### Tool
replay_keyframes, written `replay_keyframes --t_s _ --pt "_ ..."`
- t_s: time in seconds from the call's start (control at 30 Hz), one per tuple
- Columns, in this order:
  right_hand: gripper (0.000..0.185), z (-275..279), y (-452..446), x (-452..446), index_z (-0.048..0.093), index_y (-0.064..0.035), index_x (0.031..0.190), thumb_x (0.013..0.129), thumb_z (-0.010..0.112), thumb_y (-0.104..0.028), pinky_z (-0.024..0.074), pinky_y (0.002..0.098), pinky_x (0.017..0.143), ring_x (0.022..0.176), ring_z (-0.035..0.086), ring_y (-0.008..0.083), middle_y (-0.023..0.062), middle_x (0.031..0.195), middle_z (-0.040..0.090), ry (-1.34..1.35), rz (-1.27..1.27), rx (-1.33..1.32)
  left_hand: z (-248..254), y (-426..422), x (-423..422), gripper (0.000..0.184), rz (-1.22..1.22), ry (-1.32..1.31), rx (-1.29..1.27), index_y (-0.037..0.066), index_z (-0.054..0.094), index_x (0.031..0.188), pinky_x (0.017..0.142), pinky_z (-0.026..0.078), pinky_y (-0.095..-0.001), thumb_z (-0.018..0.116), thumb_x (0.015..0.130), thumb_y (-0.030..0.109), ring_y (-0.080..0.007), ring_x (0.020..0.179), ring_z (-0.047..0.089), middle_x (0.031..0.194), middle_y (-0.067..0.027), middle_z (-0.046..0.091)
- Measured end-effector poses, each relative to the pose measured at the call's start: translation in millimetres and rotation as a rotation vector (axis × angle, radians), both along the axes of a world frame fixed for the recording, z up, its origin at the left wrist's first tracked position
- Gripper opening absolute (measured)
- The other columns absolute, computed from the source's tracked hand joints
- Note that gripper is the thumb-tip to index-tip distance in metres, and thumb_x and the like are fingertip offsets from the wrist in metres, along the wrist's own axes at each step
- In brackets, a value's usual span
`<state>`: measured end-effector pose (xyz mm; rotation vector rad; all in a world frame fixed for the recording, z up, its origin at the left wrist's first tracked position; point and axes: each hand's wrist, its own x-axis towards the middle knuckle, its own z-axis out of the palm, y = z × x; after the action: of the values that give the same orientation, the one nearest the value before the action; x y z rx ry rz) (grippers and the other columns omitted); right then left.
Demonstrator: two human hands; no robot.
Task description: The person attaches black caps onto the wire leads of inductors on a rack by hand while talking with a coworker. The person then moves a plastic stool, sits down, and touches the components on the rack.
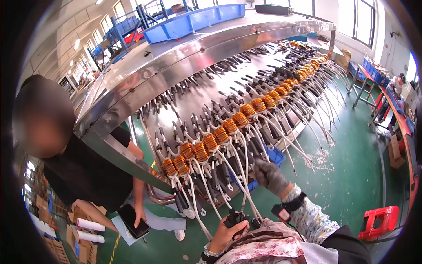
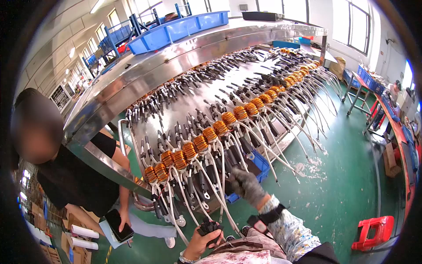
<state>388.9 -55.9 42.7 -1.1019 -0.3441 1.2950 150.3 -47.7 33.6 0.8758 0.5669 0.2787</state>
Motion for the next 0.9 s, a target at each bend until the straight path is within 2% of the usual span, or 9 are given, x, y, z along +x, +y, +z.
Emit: replay_keyframes --t_s 0.07,0.17,0.23,0.37,0.43,0.47,0.57,0.67,0.9 --pt "0.026 18 -29 -20 0.056 -0.0115 0.074 0.091 0.050 -0.030 0.0364 0.0180 0.048 0.052 0.044 0.0055 -0.0037 0.062 0.050 -0.447 0.103 0.132 3 2 1 0.021 0.017 -0.001 -0.004 0.001 0.052 0.098 0.039 0.034 -0.0201 0.061 0.083 0.010 -0.0124 0.056 0.053 0.075 -0.0115 0.060" --pt "0.018 18 -59 -50 0.061 -0.0064 0.086 0.085 0.061 -0.024 0.0420 0.0218 0.059 0.066 0.051 0.0084 0.0008 0.077 0.056 -0.165 0.094 0.116 6 4 1 0.022 0.082 0.029 -0.019 0.002 0.051 0.101 0.040 0.035 -0.0210 0.061 0.082 0.009 -0.0137 0.056 0.053 0.075 -0.0115 0.060" --pt "0.026 33 -70 -51 0.061 -0.0017 0.093 0.077 0.070 -0.020 0.0442 0.0267 0.070 0.080 0.054 0.0139 0.0050 0.090 0.058 -0.789 0.397 0.251 11 3 6 0.021 0.119 -0.004 -0.052 0.002 0.050 0.100 0.041 0.034 -0.0181 0.061 0.083 0.007 -0.0079 0.052 0.049 0.076 -0.0078 0.060" --pt "0.026 24 -70 -42 0.059 0.0017 0.096 0.079 0.066 -0.017 0.0458 0.0273 0.076 0.086 0.055 0.0175 0.0064 0.098 0.057 -0.936 0.233 0.429 21 2 20 0.019 0.049 -0.030 0.015 0.003 0.051 0.099 0.041 0.033 -0.0189 0.061 0.083 0.007 -0.0072 0.054 0.048 0.075 -0.0070 0.059" --pt "0.025 36 -65 -30 0.058 0.0028 0.095 0.080 0.064 -0.016 0.0473 0.0291 0.072 0.082 0.056 0.0204 0.0056 0.093 0.058 -0.299 0.041 0.427 25 2 22 0.018 0.011 -0.038 0.043 0.003 0.051 0.098 0.041 0.033 -0.0189 0.060 0.084 0.008 -0.0069 0.054 0.048 0.073 -0.0057 0.057" --pt "0.021 53 -64 -23 0.058 0.0005 0.095 0.081 0.061 -0.015 0.0471 0.0257 0.063 0.077 0.056 0.0153 0.0038 0.089 0.057 0.005 -0.058 0.386 26 1 24 0.016 -0.022 -0.047 0.064 0.003 0.051 0.096 0.041 0.032 -0.0189 0.060 0.084 0.008 -0.0067 0.054 0.047 0.071 -0.0044 0.055" --pt "0.020 51 -46 22 0.058 -0.0027 0.095 0.085 0.058 -0.019 0.0431 0.0207 0.054 0.068 0.054 0.0092 0.0008 0.083 0.058 -0.133 -0.220 0.262 16 -4 24 0.014 -0.028 -0.008 0.036 0.003 0.052 0.094 0.041 0.032 -0.0189 0.060 0.084 0.009 -0.0063 0.053 0.046 0.067 -0.0020 0.051" --pt "0.026 6 -21 53 0.059 -0.0044 0.098 0.089 0.054 -0.028 0.0374 0.0161 0.049 0.059 0.050 0.0049 -0.0027 0.075 0.057 -0.160 -0.141 0.057 18 -7 23 0.015 -0.037 0.019 0.047 0.002 0.051 0.093 0.040 0.031 -0.0199 0.060 0.083 0.009 -0.0077 0.051 0.045 0.065 -0.0031 0.050" --pt "0.026 -15 4 53 0.061 -0.0050 0.091 0.086 0.058 -0.030 0.0265 0.0202 0.037 0.042 0.036 0.0053 -0.0047 0.055 0.045 0.010 -0.247 0.031 4 -5 12 0.014 0.027 0.013 0.023 0.002 0.052 0.092 0.040 0.031 -0.0189 0.061 0.083 0.007 -0.0066 0.050 0.046 0.063 -0.0021 0.050"
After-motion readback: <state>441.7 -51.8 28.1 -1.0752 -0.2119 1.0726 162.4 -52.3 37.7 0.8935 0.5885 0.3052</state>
